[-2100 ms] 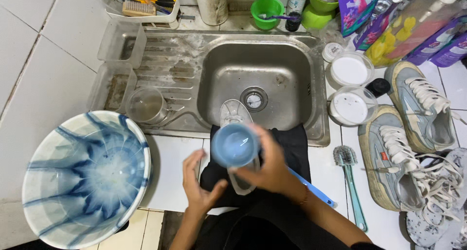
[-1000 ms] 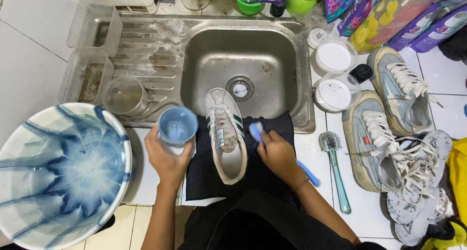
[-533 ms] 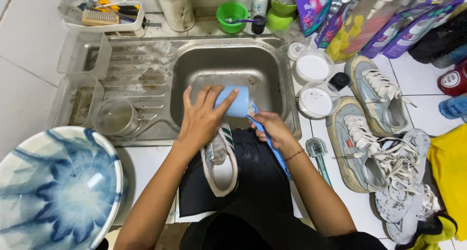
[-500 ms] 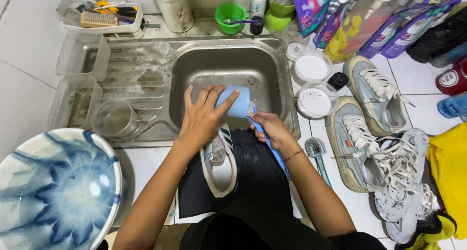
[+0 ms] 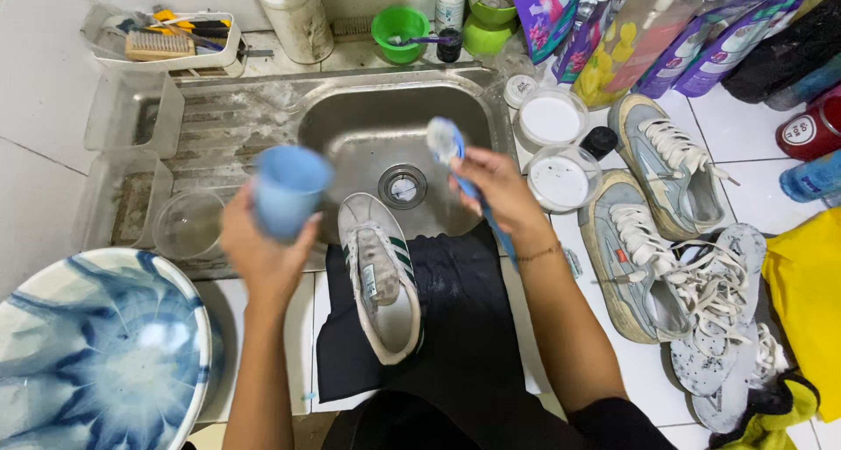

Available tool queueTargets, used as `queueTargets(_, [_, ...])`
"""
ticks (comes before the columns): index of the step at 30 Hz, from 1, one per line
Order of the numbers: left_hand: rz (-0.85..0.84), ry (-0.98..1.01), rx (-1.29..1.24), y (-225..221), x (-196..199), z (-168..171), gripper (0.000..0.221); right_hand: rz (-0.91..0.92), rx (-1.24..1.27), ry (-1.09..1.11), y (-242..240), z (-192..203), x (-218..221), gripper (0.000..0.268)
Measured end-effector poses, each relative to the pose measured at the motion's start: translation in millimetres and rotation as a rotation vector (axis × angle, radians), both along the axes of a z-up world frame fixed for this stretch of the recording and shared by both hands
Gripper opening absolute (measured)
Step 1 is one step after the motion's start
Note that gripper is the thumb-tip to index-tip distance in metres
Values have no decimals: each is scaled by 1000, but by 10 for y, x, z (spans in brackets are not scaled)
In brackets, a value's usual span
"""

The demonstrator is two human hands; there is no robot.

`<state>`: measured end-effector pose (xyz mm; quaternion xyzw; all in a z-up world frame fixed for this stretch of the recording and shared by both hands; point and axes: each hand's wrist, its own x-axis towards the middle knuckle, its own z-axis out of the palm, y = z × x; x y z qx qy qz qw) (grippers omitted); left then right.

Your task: The person scrubs the white and green sneaker with a brush and cleaning solution over a sink, then rinses it using a blue cup of water.

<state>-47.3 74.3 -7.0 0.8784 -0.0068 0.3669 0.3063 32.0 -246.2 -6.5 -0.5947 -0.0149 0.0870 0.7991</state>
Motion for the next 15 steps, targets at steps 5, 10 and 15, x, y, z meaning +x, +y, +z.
queueTargets(5, [251, 55, -251, 157, -697, -348, 91, 257, -230, 119, 185, -189, 288, 10])
queueTargets(10, [382, 336, -336, 32, -1211, -619, 96, 233, -1370, -96, 369, -996, 235, 29])
queueTargets(15, [533, 297, -411, -20, -1391, -897, 79, 342, -894, -18, 553, -305, -144, 36])
